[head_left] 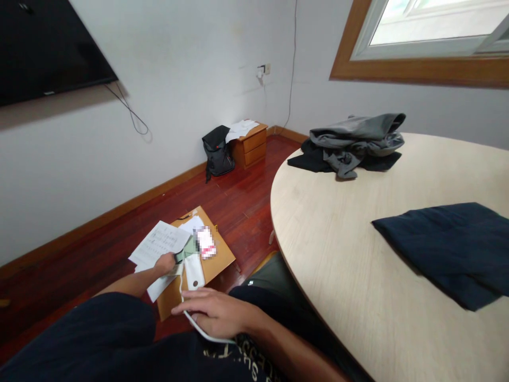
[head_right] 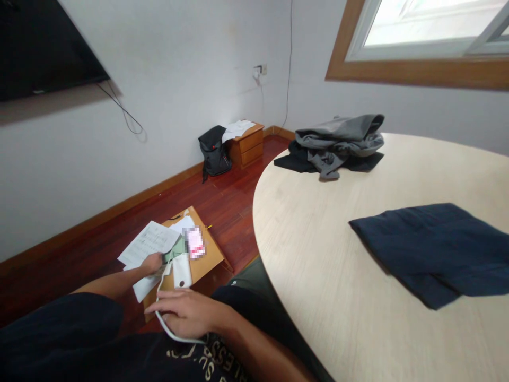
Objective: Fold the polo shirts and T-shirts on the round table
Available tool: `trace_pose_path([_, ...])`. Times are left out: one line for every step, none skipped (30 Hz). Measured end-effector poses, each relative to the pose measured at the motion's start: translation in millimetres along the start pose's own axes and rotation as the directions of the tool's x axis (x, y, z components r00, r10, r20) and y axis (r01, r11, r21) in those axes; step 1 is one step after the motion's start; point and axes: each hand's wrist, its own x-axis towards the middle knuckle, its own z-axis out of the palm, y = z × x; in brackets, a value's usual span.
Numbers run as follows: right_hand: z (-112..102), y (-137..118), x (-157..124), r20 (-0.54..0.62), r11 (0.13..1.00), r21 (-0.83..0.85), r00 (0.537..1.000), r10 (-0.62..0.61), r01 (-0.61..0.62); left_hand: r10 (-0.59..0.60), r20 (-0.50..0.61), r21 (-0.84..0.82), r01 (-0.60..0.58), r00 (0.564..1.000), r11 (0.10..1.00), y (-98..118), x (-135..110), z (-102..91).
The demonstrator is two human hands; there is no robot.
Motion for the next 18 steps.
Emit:
trace_pose_path([2, 3, 3, 0.04, 0.998, 0.056, 0.999, -0.002, 0.0, -0.028, 0.012, 0.001, 0.028, 1.0, 1.0, 1, 4, -1.8])
trace_pose_path([4, 7, 7, 0.086, 0.993, 0.118, 0.996, 0.003, -0.013, -0.056, 0.021, -0.002, 0.056, 0.998, 0.998, 2, 9, -3.9])
trace_pose_path([6, 11, 10, 0.131, 0.982, 0.183, 0.991, 0.018, -0.042, -0.081, 0.026, -0.009, 0.081, 0.996, 0.997, 2, 12, -6.3])
trace_pose_path([8, 16, 13, 0.168, 0.965, 0.25, 0.985, 0.038, -0.079, -0.097, 0.025, -0.02, 0.097, 0.995, 0.995, 1, 15, -8.7])
trace_pose_path([10, 19, 15, 0.2, 0.943, 0.311, 0.978, 0.053, -0.115, -0.107, 0.023, -0.034, 0.108, 0.994, 0.994, 0, 18, -10.8])
trace_pose_path([11, 22, 17, 0.225, 0.921, 0.365, 0.973, 0.058, -0.139, -0.113, 0.021, -0.052, 0.114, 0.993, 0.992, -1, 19, -12.6])
trace_pose_path([12, 24, 18, 0.239, 0.901, 0.407, 0.97, 0.055, -0.151, -0.116, 0.021, -0.072, 0.118, 0.993, 0.99, -2, 20, -14.0])
trace_pose_path([12, 24, 18, 0.24, 0.889, 0.431, 0.969, 0.051, -0.153, -0.118, 0.024, -0.093, 0.119, 0.993, 0.988, -3, 20, -14.9])
trace_pose_path([11, 24, 17, 0.236, 0.889, 0.432, 0.971, 0.049, -0.15, -0.118, 0.033, -0.115, 0.121, 0.992, 0.986, -3, 21, -15.4])
trace_pose_path([10, 23, 16, 0.226, 0.898, 0.414, 0.973, 0.055, -0.147, -0.118, 0.047, -0.137, 0.123, 0.992, 0.983, -3, 21, -15.7])
trace_pose_path([9, 22, 15, 0.21, 0.91, 0.388, 0.975, 0.069, -0.148, -0.116, 0.066, -0.159, 0.126, 0.991, 0.979, -2, 21, -16.0])
trace_pose_path([8, 22, 14, 0.19, 0.921, 0.358, 0.978, 0.087, -0.151, -0.113, 0.086, -0.182, 0.127, 0.99, 0.975, 0, 22, -16.3])
trace_pose_path([7, 21, 13, 0.172, 0.932, 0.327, 0.98, 0.103, -0.156, -0.109, 0.106, -0.203, 0.129, 0.988, 0.971, 2, 23, -16.9])
trace_pose_path([6, 22, 12, 0.163, 0.941, 0.3, 0.98, 0.113, -0.158, -0.107, 0.124, -0.223, 0.133, 0.987, 0.966, 4, 24, -17.7])
trace_pose_path([6, 22, 11, 0.158, 0.946, 0.281, 0.98, 0.119, -0.16, -0.106, 0.138, -0.24, 0.137, 0.985, 0.961, 6, 25, -18.8])
trace_pose_path([6, 22, 10, 0.154, 0.95, 0.269, 0.981, 0.122, -0.16, -0.103, 0.146, -0.253, 0.138, 0.984, 0.957, 9, 26, -20.2])
trace_pose_path([6, 23, 9, 0.148, 0.953, 0.259, 0.982, 0.12, -0.156, -0.098, 0.15, -0.265, 0.135, 0.984, 0.955, 11, 27, -21.9])
trace_pose_path([6, 23, 9, 0.143, 0.956, 0.252, 0.983, 0.116, -0.15, -0.084, 0.147, -0.277, 0.122, 0.986, 0.953, 13, 27, -23.8])
